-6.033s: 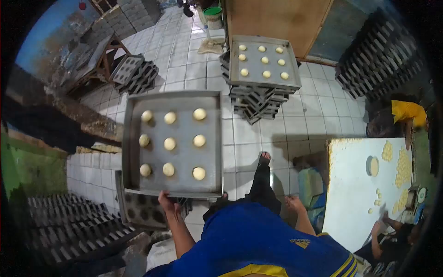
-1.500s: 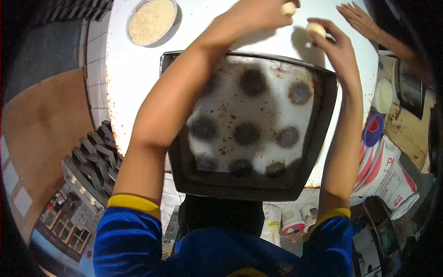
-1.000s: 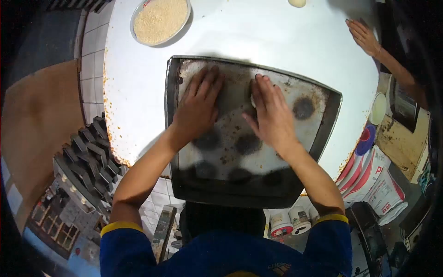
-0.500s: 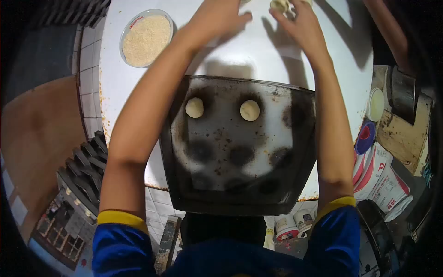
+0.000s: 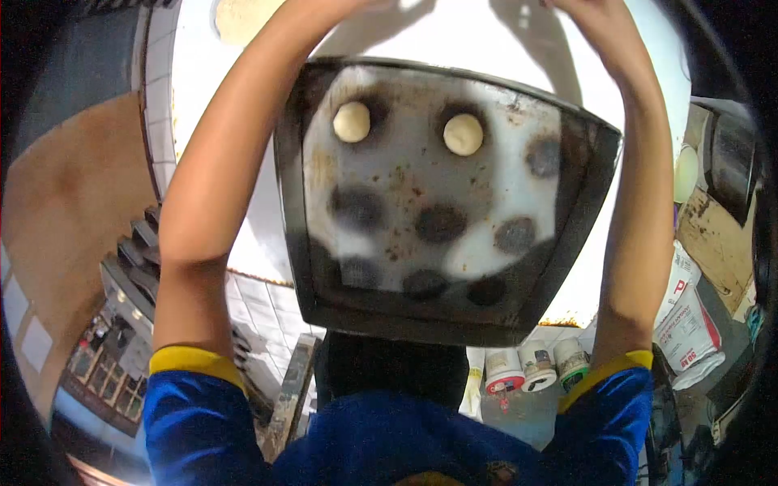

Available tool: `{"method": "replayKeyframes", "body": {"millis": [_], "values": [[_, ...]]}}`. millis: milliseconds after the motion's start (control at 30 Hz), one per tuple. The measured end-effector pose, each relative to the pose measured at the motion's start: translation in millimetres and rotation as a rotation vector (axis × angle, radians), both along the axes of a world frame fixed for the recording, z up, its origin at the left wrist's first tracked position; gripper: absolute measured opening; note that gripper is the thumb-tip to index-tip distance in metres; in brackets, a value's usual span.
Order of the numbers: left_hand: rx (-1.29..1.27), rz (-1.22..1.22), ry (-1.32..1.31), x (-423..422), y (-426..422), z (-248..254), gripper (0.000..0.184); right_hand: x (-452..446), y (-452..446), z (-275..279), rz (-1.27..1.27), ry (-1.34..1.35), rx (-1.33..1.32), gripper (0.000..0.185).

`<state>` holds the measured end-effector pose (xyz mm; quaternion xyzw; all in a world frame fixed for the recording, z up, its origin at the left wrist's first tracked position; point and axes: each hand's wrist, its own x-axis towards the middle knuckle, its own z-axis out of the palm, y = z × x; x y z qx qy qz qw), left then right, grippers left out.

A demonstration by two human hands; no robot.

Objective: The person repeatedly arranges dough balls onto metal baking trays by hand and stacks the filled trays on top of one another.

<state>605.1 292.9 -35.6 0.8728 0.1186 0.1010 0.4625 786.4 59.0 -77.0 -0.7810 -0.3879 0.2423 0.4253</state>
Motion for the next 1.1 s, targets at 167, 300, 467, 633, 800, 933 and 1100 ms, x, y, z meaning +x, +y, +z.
{"method": "replayKeyframes", "body": {"millis": [167, 300, 467, 633, 800, 933, 1100], "values": [[-0.326, -0.041, 0.274, -204.0, -74.3, 10.7, 0.054, -210.4, -88.0, 41.5, 0.045, 0.392, 0.046, 0.045], [-0.23, 0.016, 0.518, -279.6, -109.3, -11.3, 0.061, -283.6, -125.8, 5.3, 0.303, 0.03, -0.179, 0.04], [0.255, -0.041, 0.428, -297.9, -147.6, -44.3, 0.072, -303.3, -129.4, -8.8, 0.508, -0.361, -0.34, 0.051], [0.308, -0.182, 0.469, -303.7, -154.1, -55.8, 0.087, -298.7, -135.0, -28.0, 0.819, -0.443, -0.368, 0.084], [0.321, -0.156, 0.479, -291.3, -154.4, -32.1, 0.083, -270.0, -116.4, -6.3, 0.668, -0.32, -0.219, 0.079], [0.206, -0.188, 0.053, -240.3, -123.5, -23.3, 0.078, -203.7, -87.1, 34.0, 0.307, 0.13, -0.035, 0.045], [0.23, -0.014, -0.153, -36.0, -57.3, -30.9, 0.069, -41.7, 0.8, 15.9, -0.117, -0.49, 0.114, 0.044]]}}
